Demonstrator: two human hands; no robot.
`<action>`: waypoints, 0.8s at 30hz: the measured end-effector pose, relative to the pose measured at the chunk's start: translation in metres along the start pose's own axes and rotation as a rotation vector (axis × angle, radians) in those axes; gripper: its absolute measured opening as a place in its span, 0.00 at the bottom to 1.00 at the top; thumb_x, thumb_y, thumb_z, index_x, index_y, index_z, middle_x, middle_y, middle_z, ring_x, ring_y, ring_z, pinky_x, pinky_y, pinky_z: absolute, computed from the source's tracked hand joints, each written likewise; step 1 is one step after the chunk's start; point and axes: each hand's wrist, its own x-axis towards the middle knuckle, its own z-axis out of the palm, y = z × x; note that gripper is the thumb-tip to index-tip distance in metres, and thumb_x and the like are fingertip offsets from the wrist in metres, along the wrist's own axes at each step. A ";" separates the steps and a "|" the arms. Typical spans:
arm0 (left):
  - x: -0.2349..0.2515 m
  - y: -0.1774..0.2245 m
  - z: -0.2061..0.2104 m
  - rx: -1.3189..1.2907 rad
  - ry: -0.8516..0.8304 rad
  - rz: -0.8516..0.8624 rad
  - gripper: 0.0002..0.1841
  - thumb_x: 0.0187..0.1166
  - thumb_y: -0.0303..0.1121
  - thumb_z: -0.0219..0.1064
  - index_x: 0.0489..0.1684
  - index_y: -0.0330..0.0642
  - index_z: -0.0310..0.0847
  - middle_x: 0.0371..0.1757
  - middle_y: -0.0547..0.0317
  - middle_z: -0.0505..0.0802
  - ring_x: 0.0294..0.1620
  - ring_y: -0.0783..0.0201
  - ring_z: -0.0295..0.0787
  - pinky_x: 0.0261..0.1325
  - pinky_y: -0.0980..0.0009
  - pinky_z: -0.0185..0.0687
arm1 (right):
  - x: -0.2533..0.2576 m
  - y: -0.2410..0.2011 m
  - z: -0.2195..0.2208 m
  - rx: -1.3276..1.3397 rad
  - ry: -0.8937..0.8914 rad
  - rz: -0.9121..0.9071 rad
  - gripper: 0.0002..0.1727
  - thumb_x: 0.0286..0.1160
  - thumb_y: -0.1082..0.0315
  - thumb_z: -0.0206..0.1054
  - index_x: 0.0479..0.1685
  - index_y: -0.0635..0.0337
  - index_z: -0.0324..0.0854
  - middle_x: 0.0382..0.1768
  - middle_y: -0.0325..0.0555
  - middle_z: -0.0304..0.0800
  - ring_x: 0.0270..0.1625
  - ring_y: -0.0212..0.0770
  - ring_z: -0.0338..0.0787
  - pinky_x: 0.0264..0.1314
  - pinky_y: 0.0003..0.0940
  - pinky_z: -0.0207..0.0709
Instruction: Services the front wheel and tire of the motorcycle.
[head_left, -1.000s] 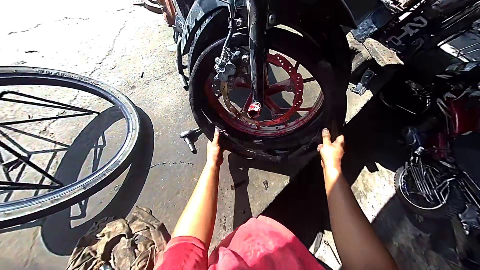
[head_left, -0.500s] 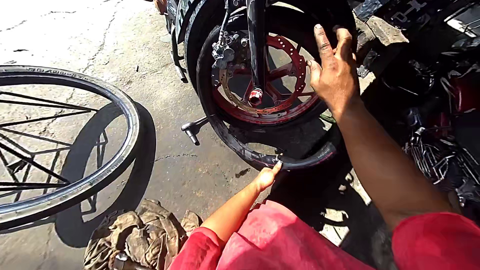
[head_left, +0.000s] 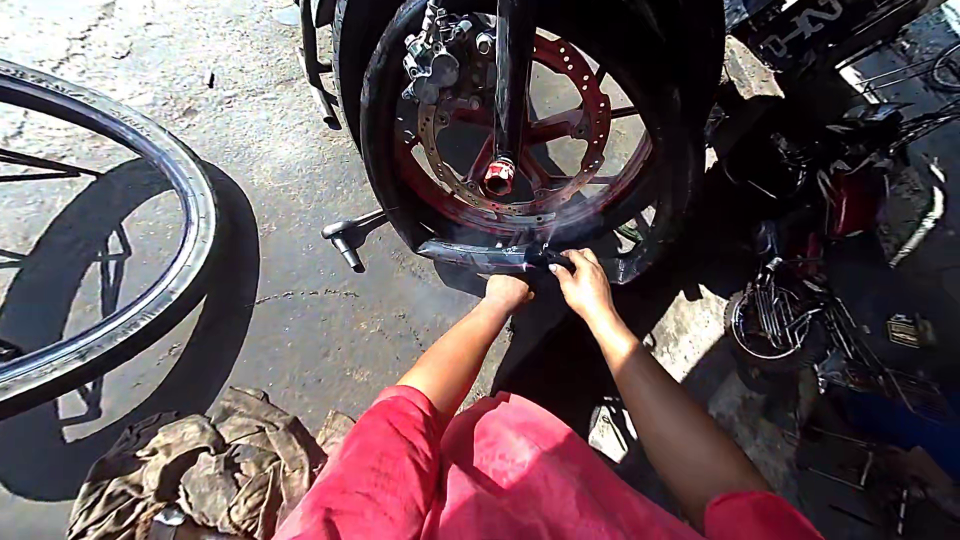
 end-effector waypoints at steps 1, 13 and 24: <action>0.006 -0.001 0.008 -0.028 0.102 -0.025 0.27 0.84 0.48 0.60 0.70 0.34 0.80 0.71 0.32 0.85 0.73 0.33 0.81 0.68 0.31 0.74 | -0.003 -0.005 0.003 -0.064 0.099 -0.053 0.18 0.84 0.60 0.66 0.64 0.61 0.87 0.68 0.59 0.84 0.64 0.56 0.89 0.68 0.52 0.82; 0.021 -0.018 -0.001 -0.217 0.285 -0.193 0.23 0.82 0.48 0.64 0.68 0.44 0.84 0.68 0.40 0.89 0.70 0.38 0.84 0.64 0.33 0.77 | 0.017 -0.040 0.001 -0.251 0.073 -0.198 0.17 0.84 0.64 0.66 0.67 0.58 0.86 0.69 0.59 0.81 0.56 0.60 0.92 0.55 0.60 0.87; -0.016 -0.048 -0.011 -0.007 0.237 0.069 0.41 0.84 0.70 0.48 0.70 0.39 0.82 0.60 0.39 0.92 0.66 0.41 0.88 0.68 0.39 0.79 | 0.057 -0.029 -0.006 -0.574 0.296 -0.413 0.11 0.79 0.67 0.62 0.44 0.65 0.88 0.47 0.65 0.90 0.40 0.66 0.94 0.36 0.62 0.84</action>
